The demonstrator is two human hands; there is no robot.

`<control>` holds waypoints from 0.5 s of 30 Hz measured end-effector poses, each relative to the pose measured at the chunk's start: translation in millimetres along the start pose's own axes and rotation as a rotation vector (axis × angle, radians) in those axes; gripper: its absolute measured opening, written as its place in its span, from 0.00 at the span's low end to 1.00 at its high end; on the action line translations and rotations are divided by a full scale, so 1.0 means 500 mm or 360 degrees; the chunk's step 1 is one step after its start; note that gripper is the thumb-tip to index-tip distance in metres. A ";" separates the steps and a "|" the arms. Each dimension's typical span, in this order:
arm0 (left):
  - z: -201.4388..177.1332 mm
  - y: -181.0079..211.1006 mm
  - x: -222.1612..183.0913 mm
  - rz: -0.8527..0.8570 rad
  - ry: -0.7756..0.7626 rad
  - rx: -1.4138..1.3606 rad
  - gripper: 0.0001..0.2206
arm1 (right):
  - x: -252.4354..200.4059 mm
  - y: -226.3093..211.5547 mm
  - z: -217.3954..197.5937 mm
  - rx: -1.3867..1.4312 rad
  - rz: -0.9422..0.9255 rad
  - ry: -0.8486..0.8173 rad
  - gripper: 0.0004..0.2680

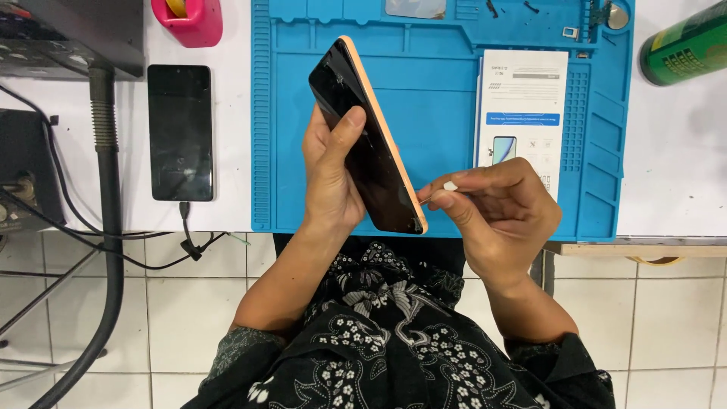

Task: Removing the back cover of a smartphone using a prying tool and adhesive remover spray.

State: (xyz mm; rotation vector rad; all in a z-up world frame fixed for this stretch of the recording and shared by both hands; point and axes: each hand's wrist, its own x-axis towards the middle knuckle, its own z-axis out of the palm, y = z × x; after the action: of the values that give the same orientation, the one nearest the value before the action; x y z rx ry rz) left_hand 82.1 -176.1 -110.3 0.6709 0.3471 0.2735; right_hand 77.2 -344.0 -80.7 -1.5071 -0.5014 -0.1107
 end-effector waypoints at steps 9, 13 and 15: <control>-0.002 -0.002 -0.001 0.0113 0.0007 0.0120 0.17 | 0.001 0.008 -0.002 0.0007 -0.0040 -0.0003 0.08; -0.002 0.001 -0.002 0.0171 0.0021 0.0153 0.19 | 0.002 0.009 0.001 -0.0026 -0.0065 -0.0007 0.08; -0.002 0.002 -0.003 0.0228 0.0040 0.0191 0.15 | 0.001 0.015 0.002 -0.0106 -0.0240 -0.0026 0.08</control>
State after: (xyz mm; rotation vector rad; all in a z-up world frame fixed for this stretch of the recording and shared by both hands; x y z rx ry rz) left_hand 80.1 -175.3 -110.2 0.8126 0.3419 0.4003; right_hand 80.4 -342.3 -87.3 -1.5351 -0.6297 -0.2352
